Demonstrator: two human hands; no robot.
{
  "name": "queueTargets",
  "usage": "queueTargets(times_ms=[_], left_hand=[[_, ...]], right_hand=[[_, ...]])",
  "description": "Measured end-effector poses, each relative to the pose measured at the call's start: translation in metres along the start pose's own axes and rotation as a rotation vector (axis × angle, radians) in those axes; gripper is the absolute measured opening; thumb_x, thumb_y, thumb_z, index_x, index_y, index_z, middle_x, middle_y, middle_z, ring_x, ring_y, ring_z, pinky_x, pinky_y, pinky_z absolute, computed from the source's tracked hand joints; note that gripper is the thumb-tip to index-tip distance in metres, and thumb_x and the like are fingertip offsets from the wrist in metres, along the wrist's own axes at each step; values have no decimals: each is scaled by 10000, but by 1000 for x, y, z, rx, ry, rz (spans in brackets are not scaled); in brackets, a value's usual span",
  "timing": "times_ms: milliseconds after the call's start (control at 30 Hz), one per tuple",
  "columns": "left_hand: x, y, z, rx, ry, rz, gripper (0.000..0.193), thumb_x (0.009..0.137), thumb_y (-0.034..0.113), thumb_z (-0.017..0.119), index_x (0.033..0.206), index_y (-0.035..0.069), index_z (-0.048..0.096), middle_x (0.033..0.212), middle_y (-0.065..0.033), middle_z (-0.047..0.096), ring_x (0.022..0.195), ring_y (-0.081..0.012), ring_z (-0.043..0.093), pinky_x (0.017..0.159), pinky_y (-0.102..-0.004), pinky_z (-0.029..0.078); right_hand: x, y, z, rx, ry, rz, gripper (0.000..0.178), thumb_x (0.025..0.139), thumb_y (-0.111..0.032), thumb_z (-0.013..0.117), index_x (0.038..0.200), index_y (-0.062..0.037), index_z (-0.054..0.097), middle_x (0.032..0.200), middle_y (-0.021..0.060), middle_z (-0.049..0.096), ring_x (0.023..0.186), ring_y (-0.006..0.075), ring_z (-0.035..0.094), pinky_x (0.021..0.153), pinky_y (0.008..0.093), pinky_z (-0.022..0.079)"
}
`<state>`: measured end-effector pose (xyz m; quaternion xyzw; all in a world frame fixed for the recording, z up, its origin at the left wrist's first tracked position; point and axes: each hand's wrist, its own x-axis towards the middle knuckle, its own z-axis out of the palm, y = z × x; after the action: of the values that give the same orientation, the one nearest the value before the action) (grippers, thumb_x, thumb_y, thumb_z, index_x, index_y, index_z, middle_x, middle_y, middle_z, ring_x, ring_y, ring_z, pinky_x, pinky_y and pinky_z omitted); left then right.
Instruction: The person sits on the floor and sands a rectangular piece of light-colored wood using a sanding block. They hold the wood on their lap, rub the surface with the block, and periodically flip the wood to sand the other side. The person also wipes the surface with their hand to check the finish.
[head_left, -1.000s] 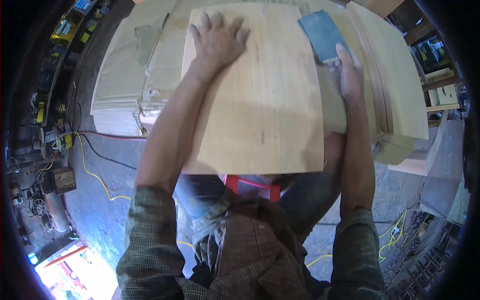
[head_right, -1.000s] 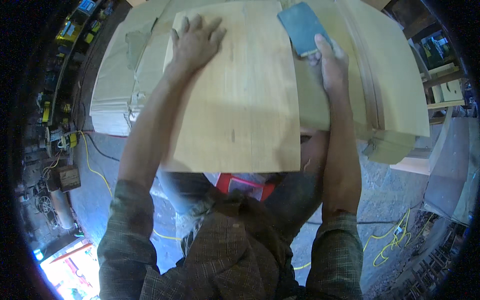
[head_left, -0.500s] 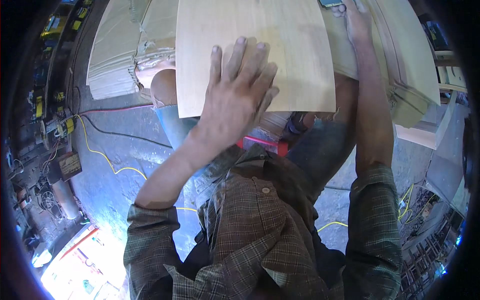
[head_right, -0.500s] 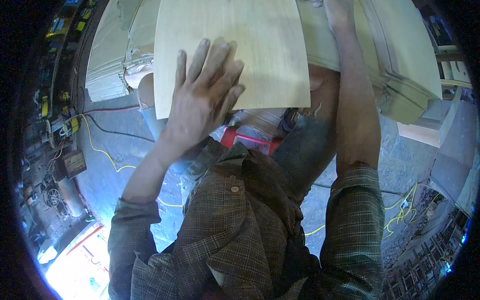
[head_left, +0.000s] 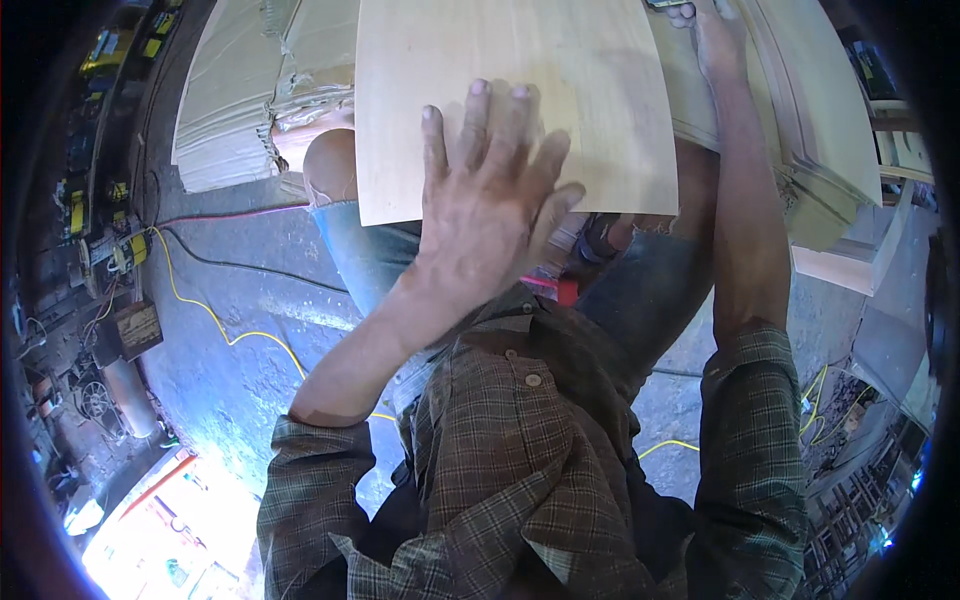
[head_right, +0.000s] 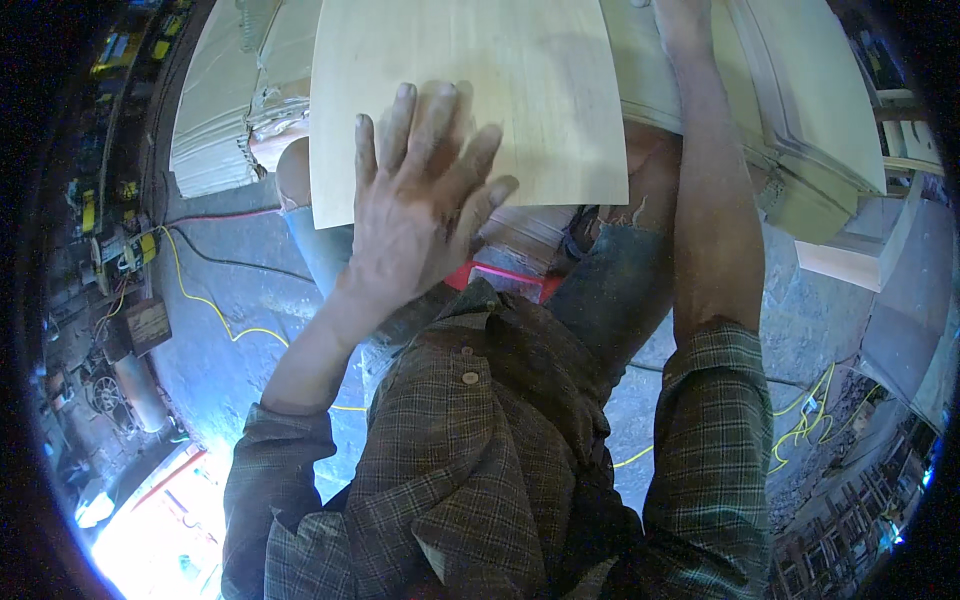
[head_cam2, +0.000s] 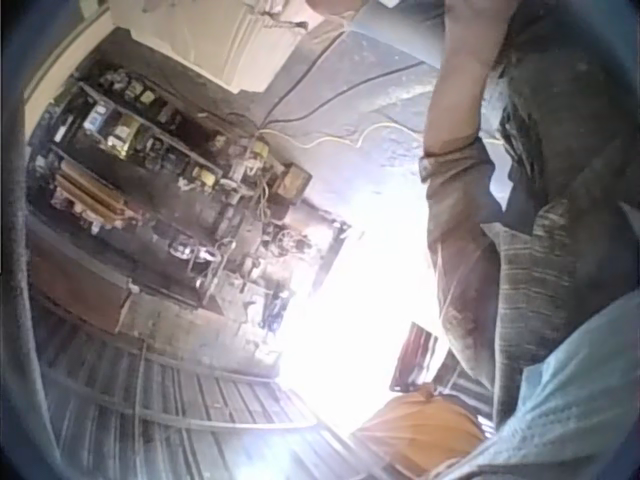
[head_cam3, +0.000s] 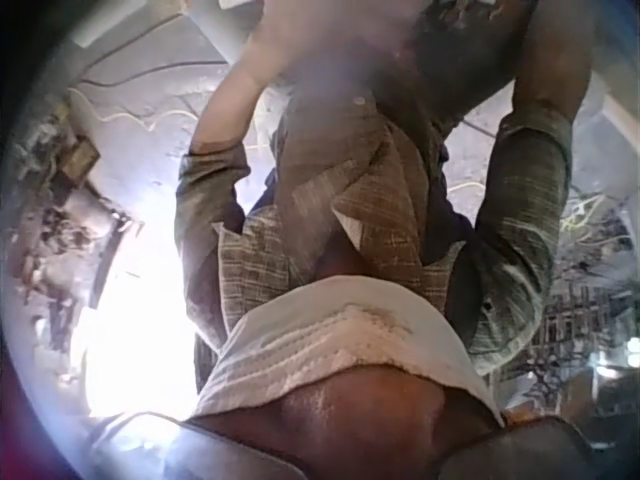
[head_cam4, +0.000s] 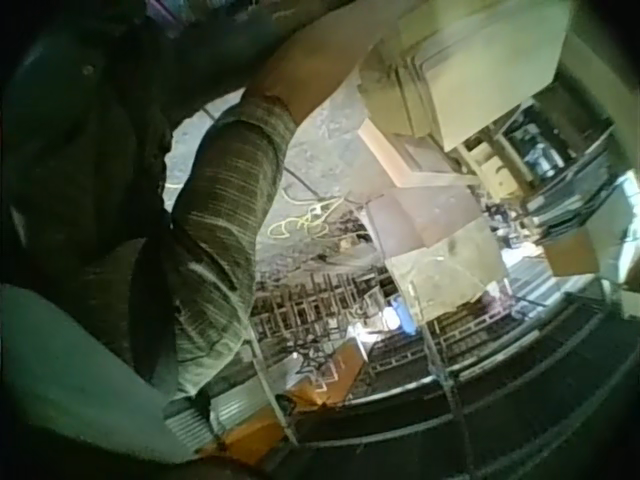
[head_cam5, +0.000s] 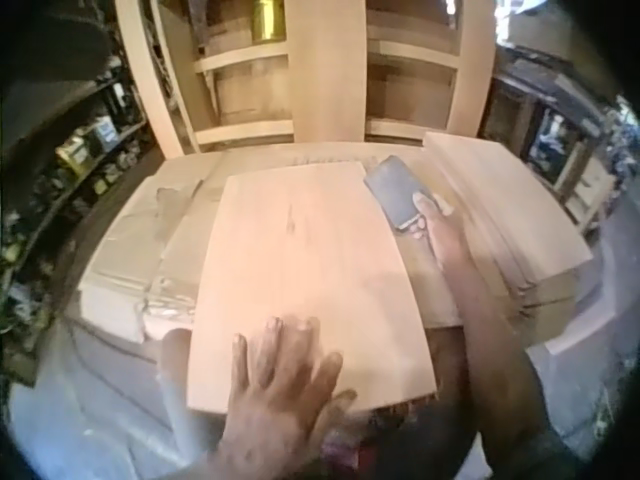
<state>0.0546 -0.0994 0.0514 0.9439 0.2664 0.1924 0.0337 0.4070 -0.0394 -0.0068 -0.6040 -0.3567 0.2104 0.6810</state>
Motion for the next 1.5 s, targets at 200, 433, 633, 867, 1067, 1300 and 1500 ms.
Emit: queueTargets(times_ms=[200, 433, 633, 867, 1067, 1300, 1500], left_hand=[[55, -16, 31, 42, 75, 8, 452, 892, 368, 572, 1255, 99, 557, 1357, -161, 471, 1294, -391, 383, 1008, -638, 284], [14, 24, 8, -154, -79, 104, 475, 893, 332, 571, 1269, 45, 535, 1351, -134, 498, 1272, -334, 448, 1030, -642, 259], [47, 6, 19, -6, 0, 79, 460, 895, 390, 559, 1233, 79, 577, 1331, -103, 527, 1276, -301, 454, 1028, -651, 259], [25, 14, 20, -38, -29, 89, 483, 894, 418, 560, 1265, 108, 550, 1352, -71, 515, 1279, -271, 456, 1018, -642, 285], [71, -35, 31, 105, 8, 80, 474, 909, 404, 545, 1296, 132, 519, 1399, -50, 466, 1284, -281, 447, 1020, -632, 301], [54, -27, 23, 87, 26, 65, 426, 899, 398, 553, 1253, 160, 557, 1353, -52, 504, 1299, -307, 420, 1019, -654, 283], [71, -39, 15, 57, 9, 42, 370, 903, 365, 533, 1184, 134, 597, 1333, -193, 458, 1282, -447, 356, 1047, -644, 222]], right_hand=[[-1, 1, -1, 72, -35, -9, 221, 905, -306, 597, 935, -87, 595, 644, -39, 514, 539, 48, 477, 498, 199, 401], [-1, 2, 0, 69, -37, -14, 235, 903, -298, 600, 954, -68, 602, 649, -32, 528, 545, 55, 484, 513, 207, 406], [-10, -11, 6, 30, 27, 3, 234, 906, -287, 599, 958, -59, 611, 651, -36, 522, 552, 54, 480, 517, 207, 405], [-11, -12, 9, -10, 38, -4, 228, 913, -282, 593, 932, -56, 618, 643, -33, 514, 552, 54, 483, 518, 204, 405], [-8, -9, 7, 7, 16, -4, 227, 916, -288, 588, 929, -62, 606, 639, -34, 518, 544, 53, 489, 513, 198, 404], [-2, 1, 0, 11, -16, -26, 218, 916, -295, 589, 906, -77, 600, 639, -41, 519, 545, 52, 488, 511, 194, 397], [-7, -5, 6, -10, 29, -4, 210, 915, -295, 587, 897, -86, 605, 627, -50, 507, 537, 45, 474, 504, 196, 389]])
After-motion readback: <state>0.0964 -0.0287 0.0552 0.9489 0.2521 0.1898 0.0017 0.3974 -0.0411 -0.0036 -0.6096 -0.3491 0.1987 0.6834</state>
